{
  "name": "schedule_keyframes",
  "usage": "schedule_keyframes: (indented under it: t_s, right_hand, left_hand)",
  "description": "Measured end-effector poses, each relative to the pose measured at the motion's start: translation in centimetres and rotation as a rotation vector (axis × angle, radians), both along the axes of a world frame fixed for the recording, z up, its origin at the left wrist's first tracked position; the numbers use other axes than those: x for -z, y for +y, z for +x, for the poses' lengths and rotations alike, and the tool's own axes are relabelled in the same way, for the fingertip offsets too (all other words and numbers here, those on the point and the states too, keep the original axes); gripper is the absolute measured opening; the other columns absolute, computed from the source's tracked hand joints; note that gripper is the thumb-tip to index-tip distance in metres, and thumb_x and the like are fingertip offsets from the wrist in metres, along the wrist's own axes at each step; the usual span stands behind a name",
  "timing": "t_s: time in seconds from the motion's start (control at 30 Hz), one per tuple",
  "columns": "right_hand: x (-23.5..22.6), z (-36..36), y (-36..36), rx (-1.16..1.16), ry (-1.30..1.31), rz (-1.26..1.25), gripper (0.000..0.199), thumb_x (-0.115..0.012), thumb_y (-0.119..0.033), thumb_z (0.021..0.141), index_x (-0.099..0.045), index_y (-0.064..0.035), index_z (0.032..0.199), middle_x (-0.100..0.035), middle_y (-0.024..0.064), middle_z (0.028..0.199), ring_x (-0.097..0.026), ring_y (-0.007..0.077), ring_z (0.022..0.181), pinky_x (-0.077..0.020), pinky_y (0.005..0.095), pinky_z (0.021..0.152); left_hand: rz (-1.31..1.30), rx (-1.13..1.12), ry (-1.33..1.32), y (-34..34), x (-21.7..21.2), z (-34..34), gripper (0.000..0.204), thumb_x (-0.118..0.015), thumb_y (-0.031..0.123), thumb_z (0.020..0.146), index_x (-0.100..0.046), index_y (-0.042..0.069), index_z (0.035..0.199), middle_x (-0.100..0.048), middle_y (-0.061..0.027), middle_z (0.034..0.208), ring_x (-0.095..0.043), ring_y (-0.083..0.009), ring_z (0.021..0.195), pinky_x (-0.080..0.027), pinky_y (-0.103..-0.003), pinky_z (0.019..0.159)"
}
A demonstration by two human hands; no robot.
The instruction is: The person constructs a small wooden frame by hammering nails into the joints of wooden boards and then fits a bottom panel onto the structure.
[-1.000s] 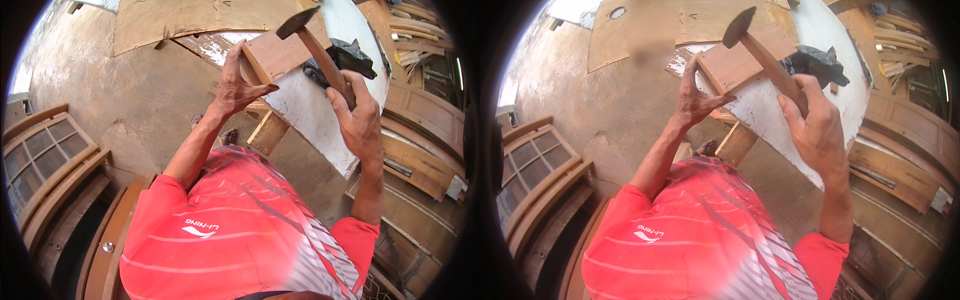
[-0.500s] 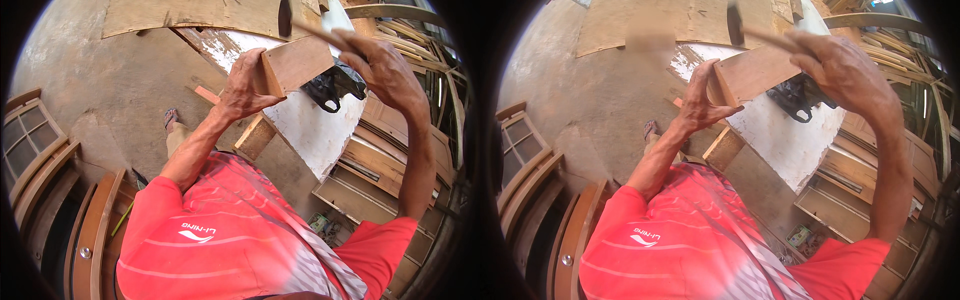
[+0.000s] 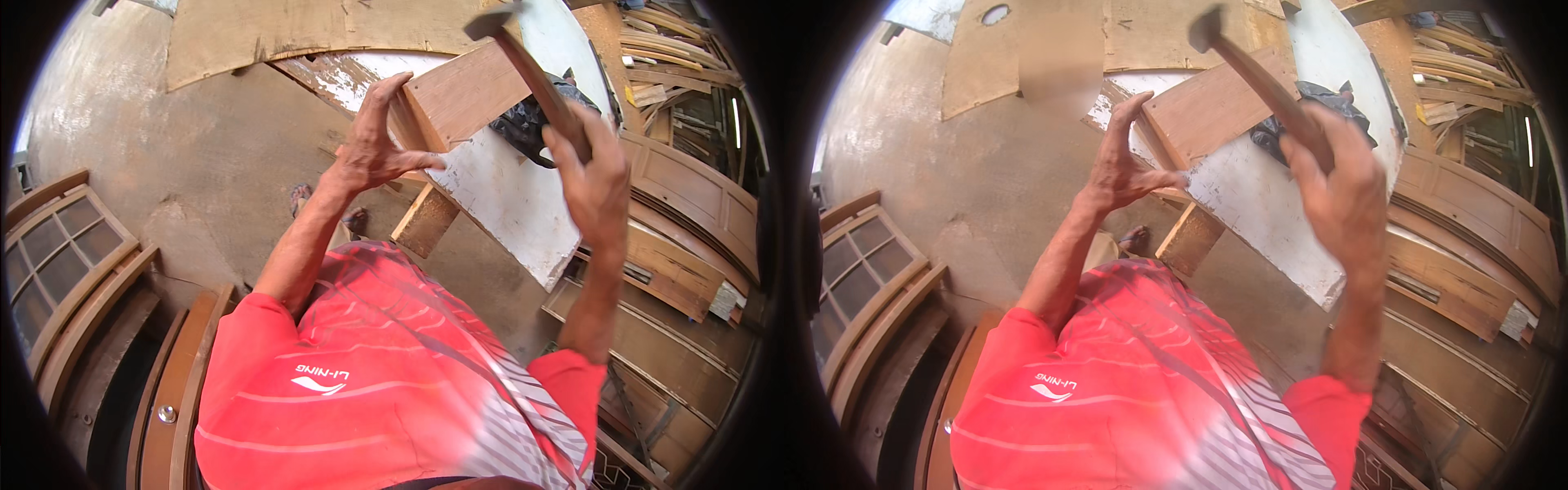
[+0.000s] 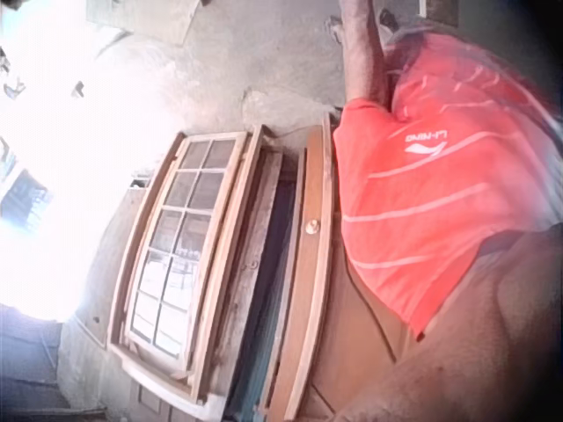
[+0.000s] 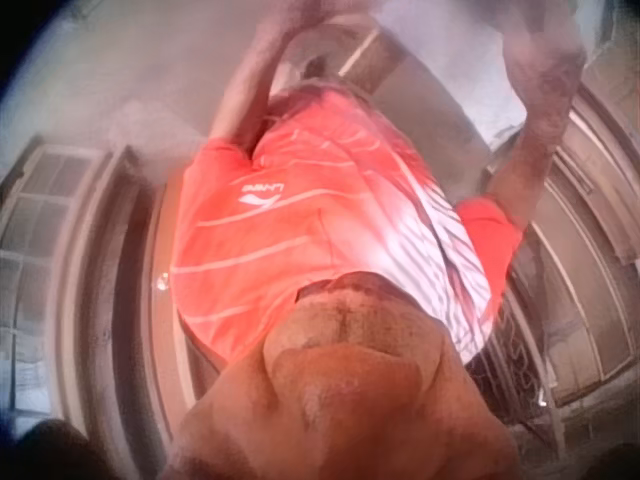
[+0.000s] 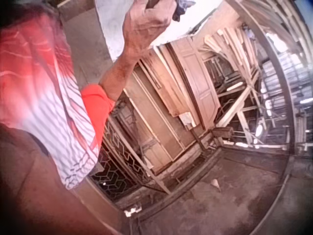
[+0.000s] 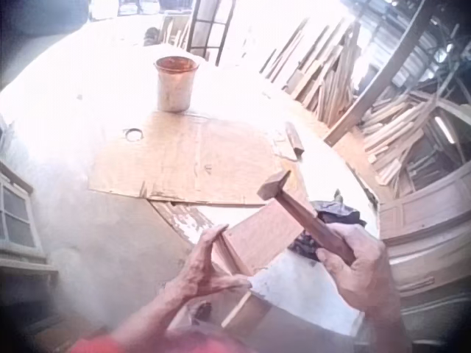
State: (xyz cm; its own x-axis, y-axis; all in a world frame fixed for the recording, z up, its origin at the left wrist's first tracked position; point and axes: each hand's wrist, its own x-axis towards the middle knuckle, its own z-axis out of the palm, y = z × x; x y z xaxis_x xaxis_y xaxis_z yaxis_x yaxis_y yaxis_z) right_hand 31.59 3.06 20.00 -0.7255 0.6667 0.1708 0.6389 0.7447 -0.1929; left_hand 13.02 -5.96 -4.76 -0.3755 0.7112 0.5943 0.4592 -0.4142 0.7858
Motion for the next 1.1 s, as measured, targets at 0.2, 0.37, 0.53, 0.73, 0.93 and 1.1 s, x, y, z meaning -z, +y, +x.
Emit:
schedule_keyframes:
  t_s: [0.2,0.37,0.53,0.73,0.93,1.1]
  right_hand:
    - [12.5,6.3,-11.3,0.483,0.936,-0.822,0.028,-0.062,-0.024,0.106,-0.060,0.0015,0.118,-0.056,-0.0012,0.078,-0.050,0.0060,0.061,-0.0426,0.0246,0.055]
    - [16.7,4.7,-18.2,0.719,1.103,-0.974,0.029,-0.056,-0.028,0.109,-0.059,0.0004,0.114,-0.053,-0.0019,0.073,-0.049,0.0051,0.057,-0.0414,0.0235,0.051]
    - [17.7,-0.5,-21.7,0.880,1.577,-0.888,0.030,-0.055,-0.033,0.109,-0.058,-0.0030,0.110,-0.053,-0.0021,0.073,-0.048,0.0057,0.056,-0.0402,0.0236,0.051]
    - [19.9,-3.5,-23.9,0.934,1.411,-0.832,0.031,-0.049,-0.034,0.112,-0.059,-0.0050,0.105,-0.053,-0.0003,0.069,-0.050,0.0070,0.055,-0.0405,0.0267,0.052]
    - [19.2,-1.8,-22.2,1.160,1.869,-0.537,0.036,-0.044,-0.039,0.113,-0.056,-0.0066,0.104,-0.048,-0.0024,0.068,-0.046,0.0059,0.053,-0.0401,0.0231,0.049]
    - [19.8,-4.8,-22.1,0.974,1.296,-0.880,0.035,-0.047,-0.040,0.112,-0.055,-0.0068,0.102,-0.047,-0.0024,0.066,-0.048,0.0070,0.051,-0.0425,0.0253,0.048]
  left_hand:
    - [-0.625,0.297,-0.256,1.8,-6.7,-5.8,0.111,-0.060,0.079,0.089,-0.030,-0.001,0.160,-0.064,-0.0313,0.130,-0.059,-0.0375,0.130,-0.046,-0.049,0.111]
    - [-0.948,0.579,-0.343,6.6,-9.8,-6.7,0.071,-0.061,0.049,0.103,-0.055,-0.011,0.141,-0.063,-0.0189,0.136,-0.059,-0.0246,0.127,-0.042,-0.034,0.111]
    - [-0.857,0.653,-0.554,6.0,-8.1,-2.3,0.049,-0.058,0.034,0.107,-0.059,-0.007,0.134,-0.066,-0.0097,0.124,-0.061,-0.0160,0.116,-0.047,-0.029,0.100]
    - [-0.833,0.566,-0.601,5.2,-7.1,-2.0,0.056,-0.056,0.032,0.108,-0.046,-0.005,0.149,-0.058,-0.0119,0.142,-0.058,-0.0213,0.128,-0.045,-0.034,0.112]
    - [-0.299,0.497,0.783,5.2,-6.1,-4.1,0.063,-0.072,0.009,0.094,-0.046,-0.008,0.148,-0.058,-0.0252,0.146,-0.058,-0.0376,0.134,-0.049,-0.043,0.111]
    - [-0.648,0.573,-0.210,5.1,-6.4,-2.6,0.066,-0.072,-0.004,0.087,-0.048,-0.005,0.148,-0.058,-0.0288,0.144,-0.056,-0.0432,0.135,-0.049,-0.045,0.111]
